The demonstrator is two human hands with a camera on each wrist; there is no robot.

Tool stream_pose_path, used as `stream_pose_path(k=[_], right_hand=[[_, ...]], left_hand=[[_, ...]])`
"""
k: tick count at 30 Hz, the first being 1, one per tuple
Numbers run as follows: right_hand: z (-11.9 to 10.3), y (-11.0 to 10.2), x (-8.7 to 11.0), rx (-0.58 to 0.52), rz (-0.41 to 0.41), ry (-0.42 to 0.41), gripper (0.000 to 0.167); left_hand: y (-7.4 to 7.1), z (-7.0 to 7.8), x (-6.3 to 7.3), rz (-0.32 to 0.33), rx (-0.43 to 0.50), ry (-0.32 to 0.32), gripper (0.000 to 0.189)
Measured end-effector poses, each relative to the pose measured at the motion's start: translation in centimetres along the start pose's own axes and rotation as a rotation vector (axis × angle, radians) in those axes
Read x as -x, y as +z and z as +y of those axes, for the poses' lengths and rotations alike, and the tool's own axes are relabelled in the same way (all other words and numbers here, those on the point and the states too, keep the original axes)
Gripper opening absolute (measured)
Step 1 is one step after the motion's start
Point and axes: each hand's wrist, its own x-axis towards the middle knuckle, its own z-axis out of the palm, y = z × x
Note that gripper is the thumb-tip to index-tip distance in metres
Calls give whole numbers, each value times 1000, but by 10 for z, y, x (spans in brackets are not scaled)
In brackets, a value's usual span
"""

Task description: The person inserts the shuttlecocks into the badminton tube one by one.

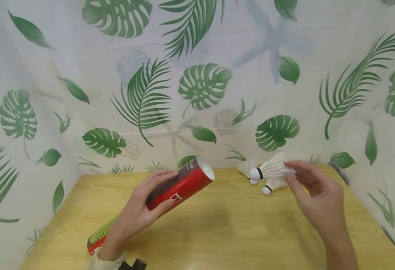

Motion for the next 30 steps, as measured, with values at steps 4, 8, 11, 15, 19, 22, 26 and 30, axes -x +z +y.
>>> stream_pose_path(k=[4,8,11,15,19,22,26,30], right_hand=[[-7,5,-3,-180,59,-8,31],[-10,16,-9,-389,84,-112,29],[-12,25,-12,-451,74,-183,29],[-15,36,-11,-454,47,-216,30],[-17,47,-7,-416,15,-243,31],[-19,56,-5,-355,13,-269,31],[-23,67,-2,-276,19,-309,30],[-26,78,1,-197,21,-326,31]], left_hand=[[1,2,-9,13,32,5,56],[3,5,-15,23,83,3,54],[5,7,-15,21,98,-1,53],[6,6,-14,16,92,24,52],[5,5,-8,18,103,36,52],[3,5,-7,18,116,25,53],[2,6,-7,17,126,20,54],[2,7,-7,12,128,34,51]])
